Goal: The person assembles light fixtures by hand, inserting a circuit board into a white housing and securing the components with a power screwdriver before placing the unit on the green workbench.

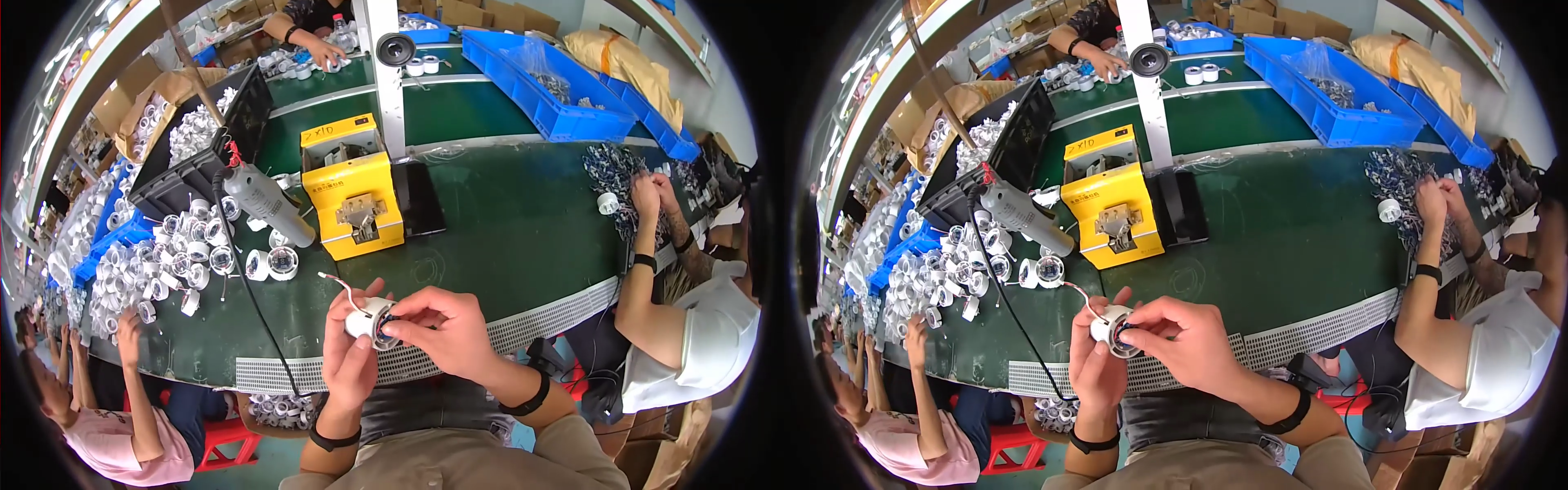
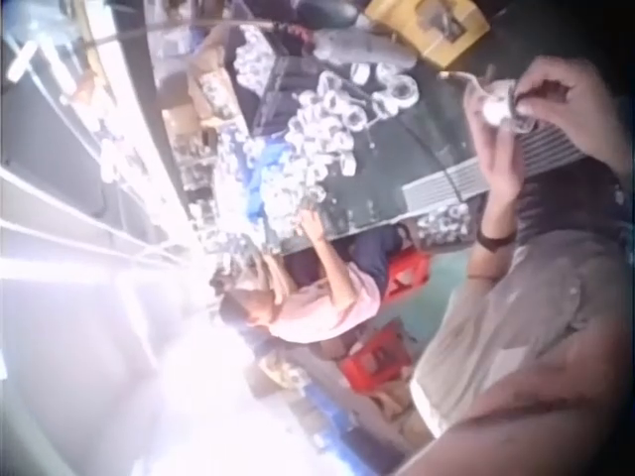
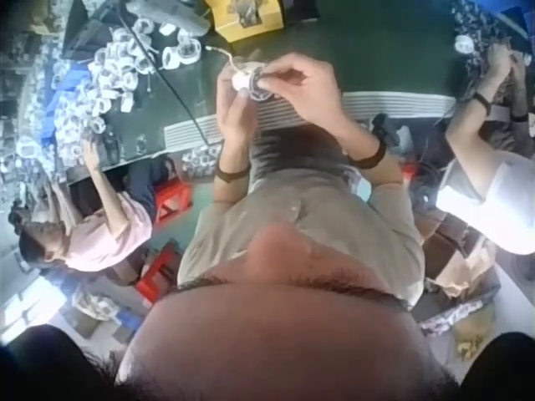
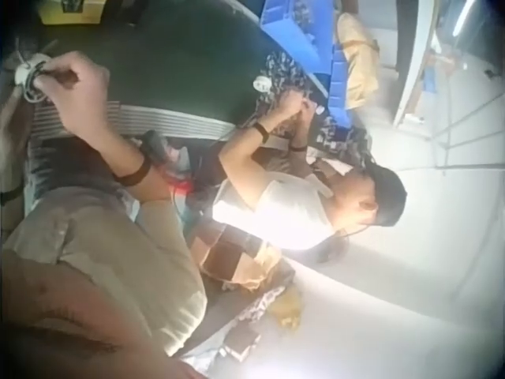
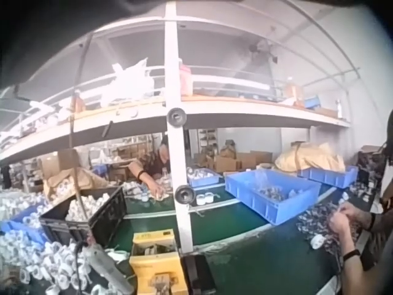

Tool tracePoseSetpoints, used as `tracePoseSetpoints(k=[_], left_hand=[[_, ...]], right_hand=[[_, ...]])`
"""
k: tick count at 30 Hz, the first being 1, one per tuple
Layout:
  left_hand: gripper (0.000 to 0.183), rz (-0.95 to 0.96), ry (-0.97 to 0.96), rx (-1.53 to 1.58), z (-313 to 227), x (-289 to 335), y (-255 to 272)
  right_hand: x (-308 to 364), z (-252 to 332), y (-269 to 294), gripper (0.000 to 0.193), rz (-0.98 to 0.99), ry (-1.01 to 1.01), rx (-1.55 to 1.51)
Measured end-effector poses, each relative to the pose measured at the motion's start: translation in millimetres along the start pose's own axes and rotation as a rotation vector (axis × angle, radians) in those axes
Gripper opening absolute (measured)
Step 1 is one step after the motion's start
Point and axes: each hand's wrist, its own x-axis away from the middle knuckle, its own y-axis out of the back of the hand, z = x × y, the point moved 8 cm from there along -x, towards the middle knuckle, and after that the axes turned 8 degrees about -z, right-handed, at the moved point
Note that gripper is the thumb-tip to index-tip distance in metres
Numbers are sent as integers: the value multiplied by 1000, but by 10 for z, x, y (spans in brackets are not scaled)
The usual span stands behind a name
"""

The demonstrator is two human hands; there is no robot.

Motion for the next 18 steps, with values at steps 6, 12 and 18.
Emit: tracePoseSetpoints(k=[6, 12, 18], left_hand=[[46, -69, 28, 54, -10, -17, -3], [65, 27, 71, 101, -5, 61, -129], [60, 123, 367, -374, -129, 23, -78]], right_hand=[[-26, 154, 38, 30, -18, 336, 317], [-81, -83, -72, 31, 148, -158, -146], [-174, 5, -61, 32, 304, 7, 22]])
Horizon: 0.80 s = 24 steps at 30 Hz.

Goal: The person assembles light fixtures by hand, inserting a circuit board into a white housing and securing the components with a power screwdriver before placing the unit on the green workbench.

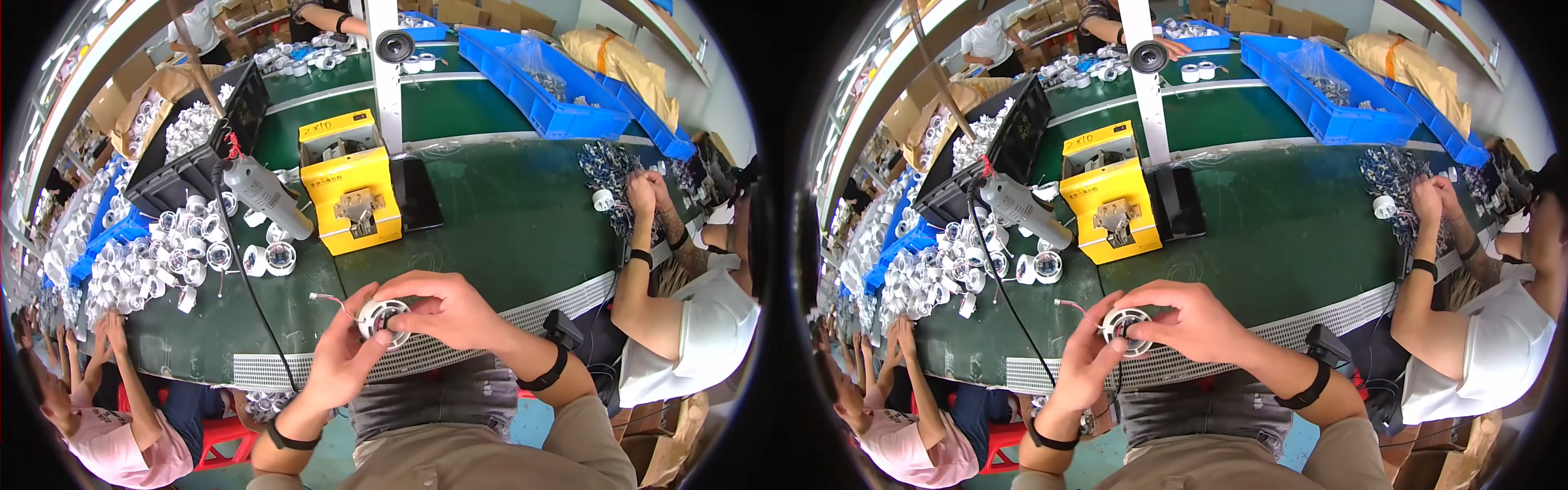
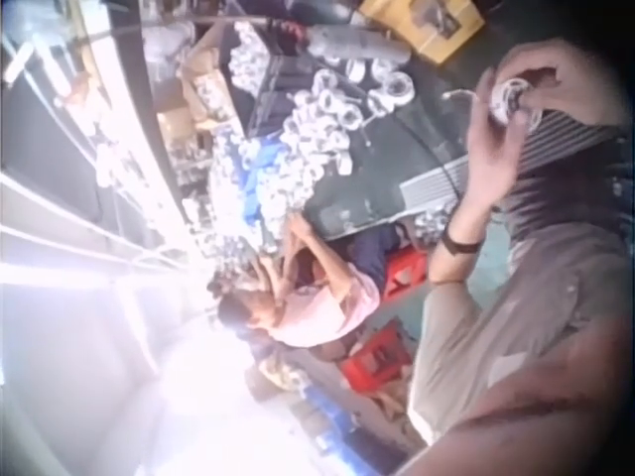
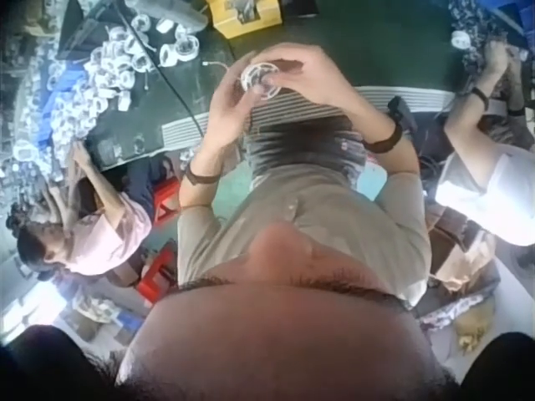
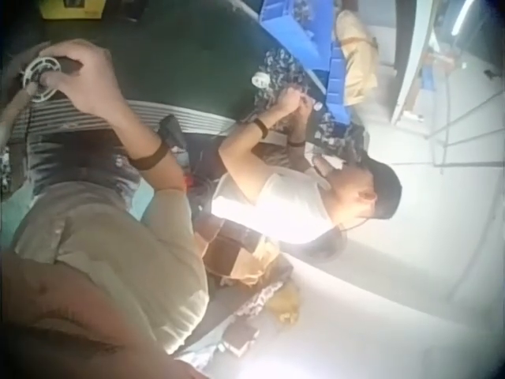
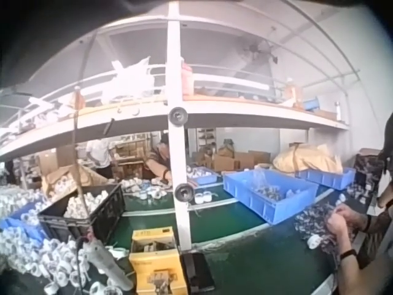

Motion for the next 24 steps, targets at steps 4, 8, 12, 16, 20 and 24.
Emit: tracePoseSetpoints(k=[4, 8, 12, 16, 20, 24], left_hand=[[60, 13, 61, -250, -179, 8, 151], [55, 76, 51, -493, -418, -40, 253], [56, 110, 22, -523, -507, -134, 395], [56, 110, 20, -471, -588, -23, 588], [40, 74, -357, -328, -1045, 534, 816], [42, -535, -317, 78, -933, 520, 1855]], right_hand=[[-58, 95, -147, 33, 91, 9, 97], [-116, 103, -291, 37, 148, 66, 112], [-290, 91, -424, 28, 91, -14, 10], [-439, -24, -476, 22, 8, 4, -19], [-741, 274, -219, 52, -405, 438, 379], [-1118, 297, -524, 89, -534, 552, 705]])
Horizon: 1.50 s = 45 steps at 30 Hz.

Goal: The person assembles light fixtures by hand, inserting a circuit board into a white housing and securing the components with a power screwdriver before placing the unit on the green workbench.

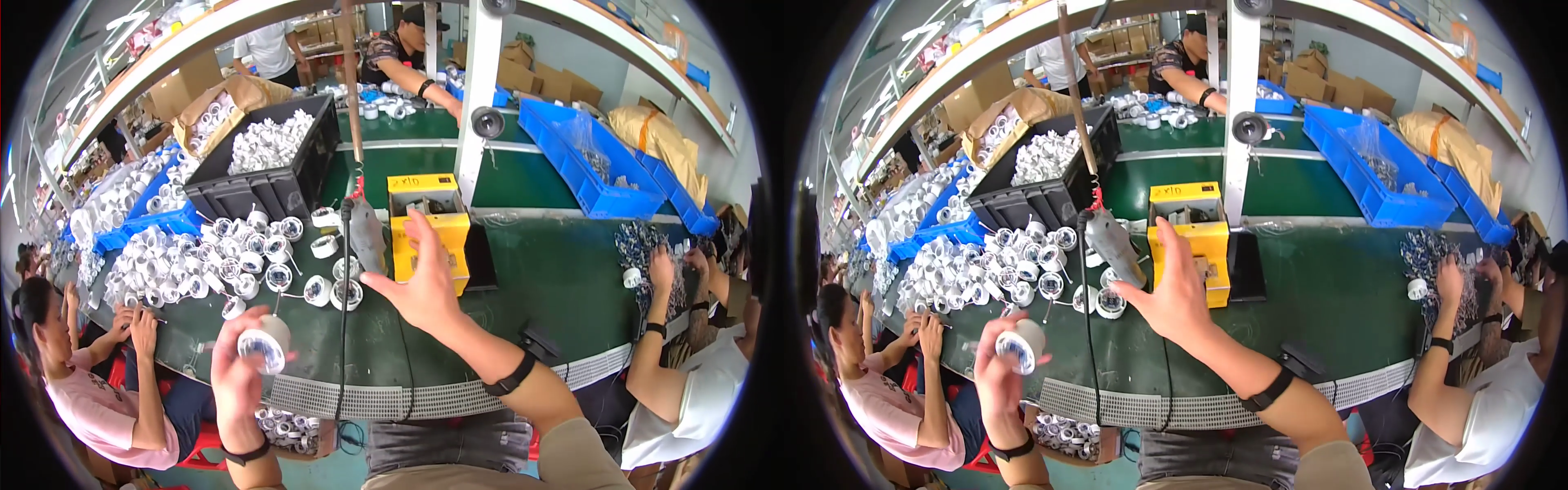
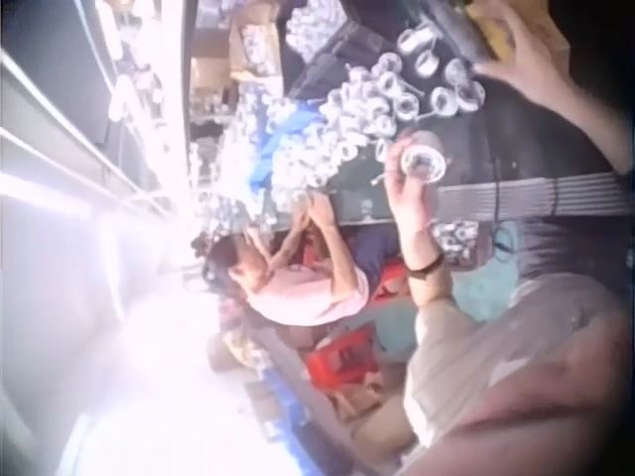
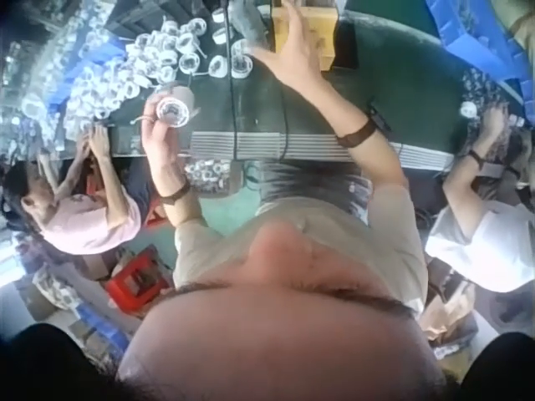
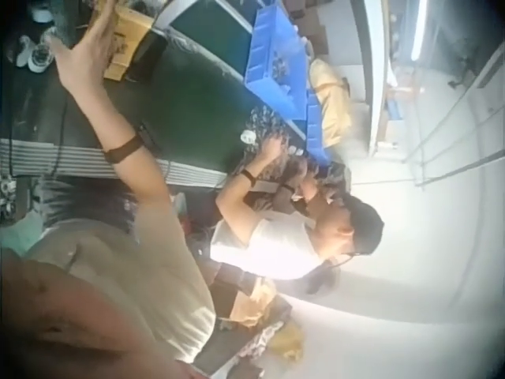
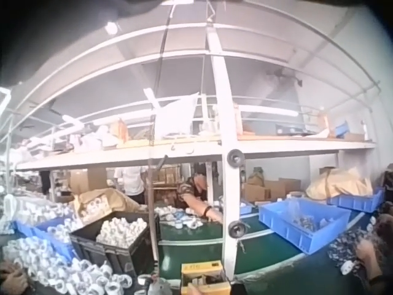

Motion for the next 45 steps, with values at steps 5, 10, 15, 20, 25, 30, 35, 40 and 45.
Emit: tracePoseSetpoints(k=[5, 10, 15, 20, 25, 30, 35, 40, 45], left_hand=[[41, 76, 493, 99, 870, -215, 15], [45, 391, 672, -15, 1300, -56, -620], [35, 557, 820, 3, 1595, -75, -1315], [32, 656, 826, -14, 1825, -3, -1618], [38, 687, 833, 1, 1902, 17, -1631], [43, 754, 703, -52, 1824, 40, -1632], [42, 763, 700, -61, 1816, 23, -1617], [42, 647, 718, -25, 1839, 52, -1575], [43, 585, 759, -27, 1829, 18, -1522]], right_hand=[[34, -266, -466, 81, 257, -237, -86], [31, -298, -106, 52, -119, -178, -650], [-219, -322, 426, 54, -237, -321, -655], [-261, -434, 645, 60, -287, -256, -545], [-368, -445, 620, 76, -237, -69, -551], [-336, -444, 494, 68, -145, -165, -601], [-389, -480, 380, 49, -171, -248, -597], [-408, -496, 367, 41, -214, -296, -590], [-390, -515, 274, 39, -167, -260, -582]])
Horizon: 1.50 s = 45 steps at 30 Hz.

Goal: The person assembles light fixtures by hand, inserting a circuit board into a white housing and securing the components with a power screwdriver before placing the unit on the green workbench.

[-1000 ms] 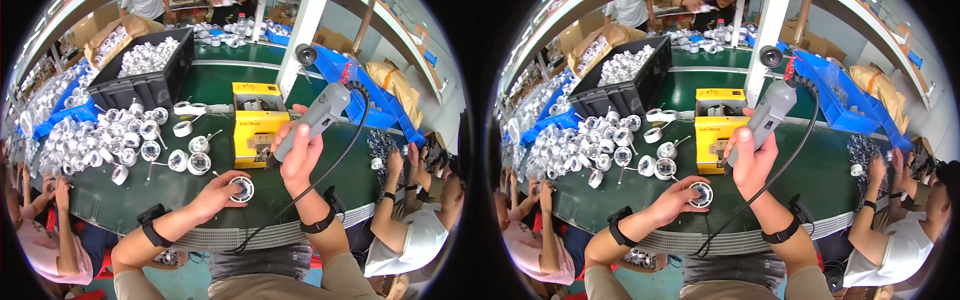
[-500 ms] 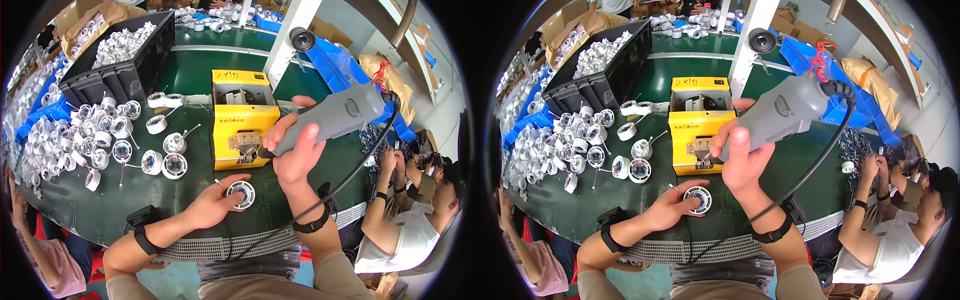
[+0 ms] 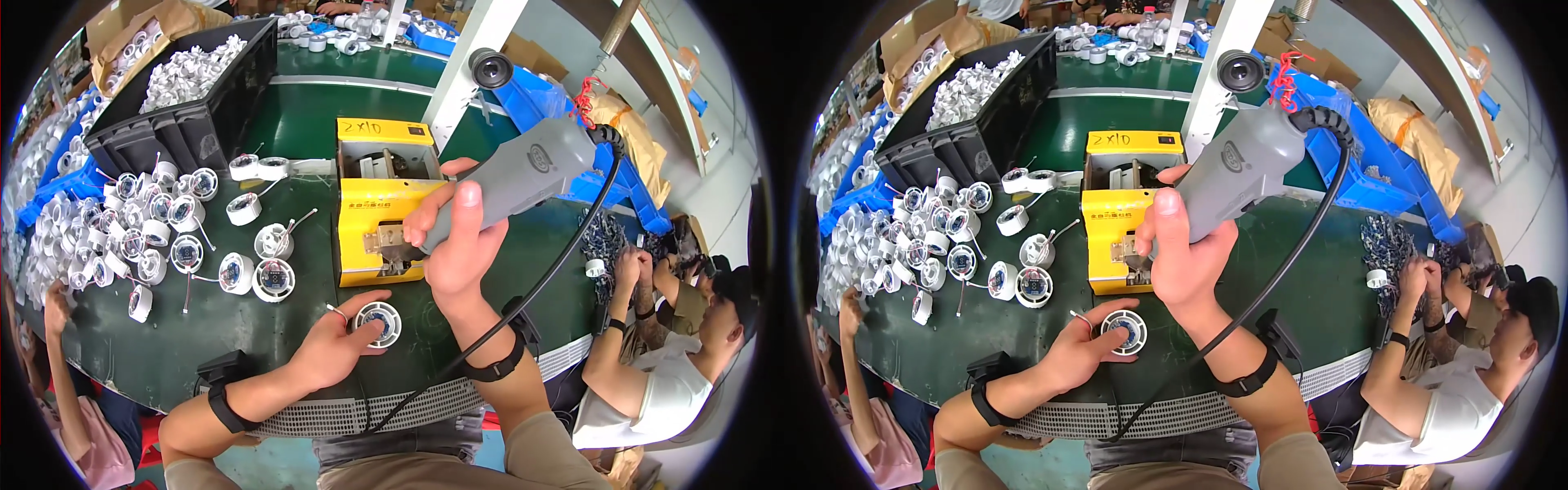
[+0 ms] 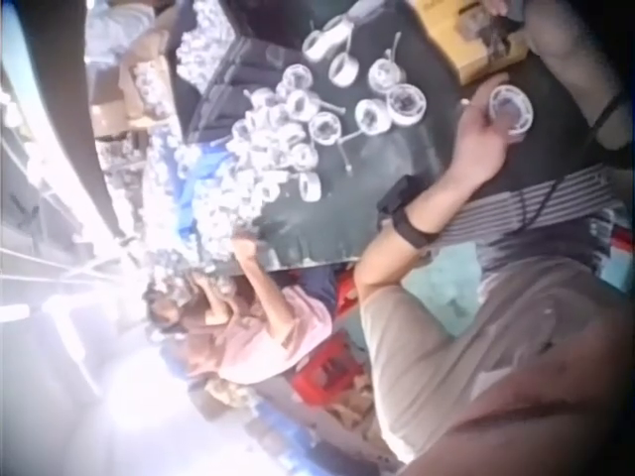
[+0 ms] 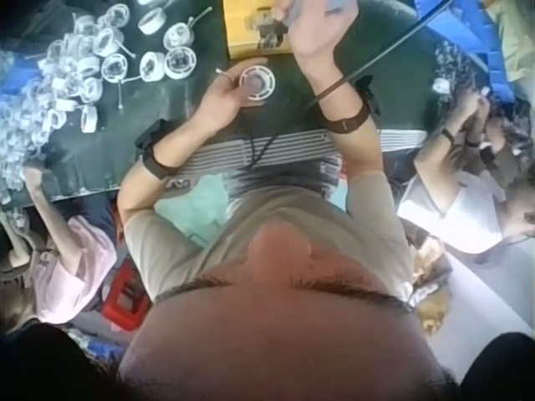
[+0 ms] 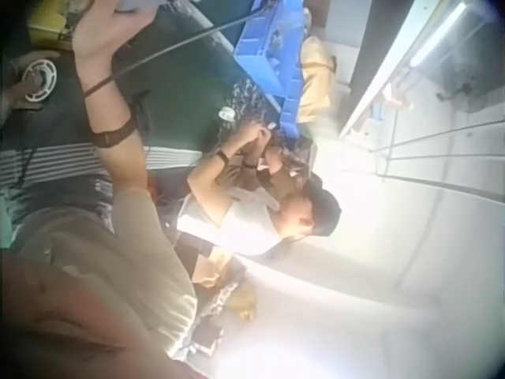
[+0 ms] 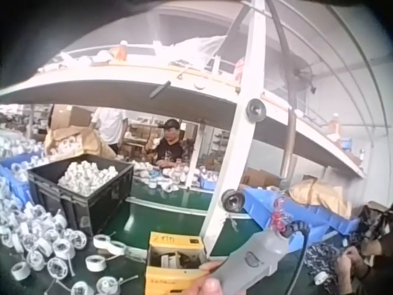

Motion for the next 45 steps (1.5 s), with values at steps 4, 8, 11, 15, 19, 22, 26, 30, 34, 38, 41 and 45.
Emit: tracePoseSetpoints(k=[4, 8, 11, 15, 19, 22, 26, 30, 34, 38, 41, 45], left_hand=[[44, 10, 21, 12, -6, -4, 9], [45, -10, 58, 44, -8, -1, 3], [44, -16, 56, 56, 0, -12, 13], [44, -24, 60, 82, 9, -9, 5], [43, -36, 69, 107, 22, -24, 24], [42, -35, 56, 75, 21, -21, 26], [43, -25, 36, 52, -9, -4, 5], [43, -37, 33, 23, -10, 3, 2], [43, -44, 36, -4, -1, 7, 7], [44, -41, 26, -9, -1, -3, 9], [43, -35, 16, -14, 8, -15, 11], [40, -43, 11, -11, 19, -17, 20]], right_hand=[[9, -14, -22, 38, 24, -17, 0], [21, -36, -20, 37, 29, -34, 1], [38, -41, -35, 38, 44, -51, 7], [141, 54, 22, 45, 79, -74, 13], [355, 120, 36, 62, 106, -198, -52], [500, 138, 14, 64, 101, -277, -108], [589, 137, -17, 69, 144, -302, -57], [624, 127, -34, 70, 171, -305, -46], [639, 130, -45, 69, 184, -301, -26], [663, 104, -65, 67, 208, -310, -42], [700, 112, -107, 66, 241, -330, -76], [728, 112, -148, 67, 262, -357, -63]])
